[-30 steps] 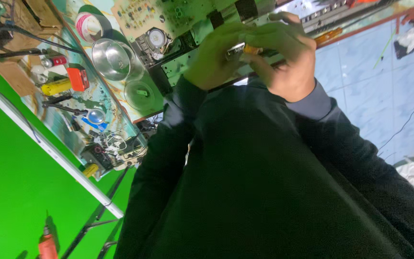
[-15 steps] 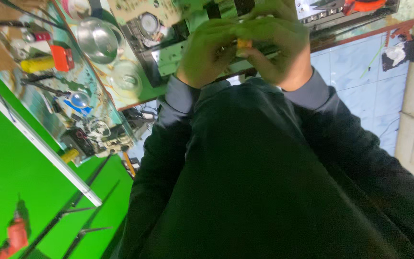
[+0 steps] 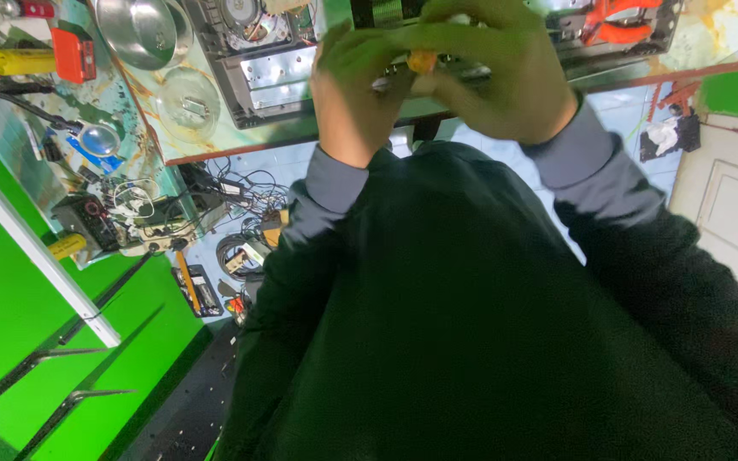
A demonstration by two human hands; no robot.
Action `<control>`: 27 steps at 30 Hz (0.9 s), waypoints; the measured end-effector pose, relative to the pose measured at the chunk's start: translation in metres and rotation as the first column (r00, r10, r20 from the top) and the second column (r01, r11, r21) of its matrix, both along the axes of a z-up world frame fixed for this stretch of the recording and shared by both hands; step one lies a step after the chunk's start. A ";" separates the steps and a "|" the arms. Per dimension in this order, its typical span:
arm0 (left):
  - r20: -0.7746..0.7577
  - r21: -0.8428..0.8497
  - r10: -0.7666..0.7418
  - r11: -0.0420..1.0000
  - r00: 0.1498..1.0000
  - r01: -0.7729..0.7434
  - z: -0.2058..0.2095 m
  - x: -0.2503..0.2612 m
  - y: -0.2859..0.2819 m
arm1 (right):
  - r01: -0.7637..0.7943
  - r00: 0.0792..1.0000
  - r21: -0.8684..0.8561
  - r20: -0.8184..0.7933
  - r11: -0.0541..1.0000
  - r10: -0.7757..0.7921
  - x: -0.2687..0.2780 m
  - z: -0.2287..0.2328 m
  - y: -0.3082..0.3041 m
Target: The person uses a screwdriver to remove and insert screws into a circuit board placed on a workbench. They repeatedly pick up small screws from a metal bowl, tighten them into the board, and place the screwdriver down between actions.
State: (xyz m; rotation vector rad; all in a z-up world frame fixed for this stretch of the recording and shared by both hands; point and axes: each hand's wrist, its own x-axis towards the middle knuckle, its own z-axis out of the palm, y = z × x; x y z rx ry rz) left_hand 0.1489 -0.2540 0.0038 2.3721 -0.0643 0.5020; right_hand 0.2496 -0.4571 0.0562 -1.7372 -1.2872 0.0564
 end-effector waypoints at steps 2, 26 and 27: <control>0.010 0.006 0.032 0.999 0.999 -0.032 0.005 -0.003 -0.010 | 0.120 0.993 0.058 -0.025 0.991 -0.118 -0.014 0.003 0.002; 0.091 -0.014 -0.121 0.992 0.989 0.122 0.013 0.008 0.000 | 0.147 0.773 0.102 -0.632 0.984 -0.050 -0.028 -0.011 0.002; 0.076 -0.029 -0.115 0.993 0.990 0.118 0.013 0.009 0.000 | 0.173 0.791 0.067 -0.604 0.983 -0.098 -0.026 -0.010 0.002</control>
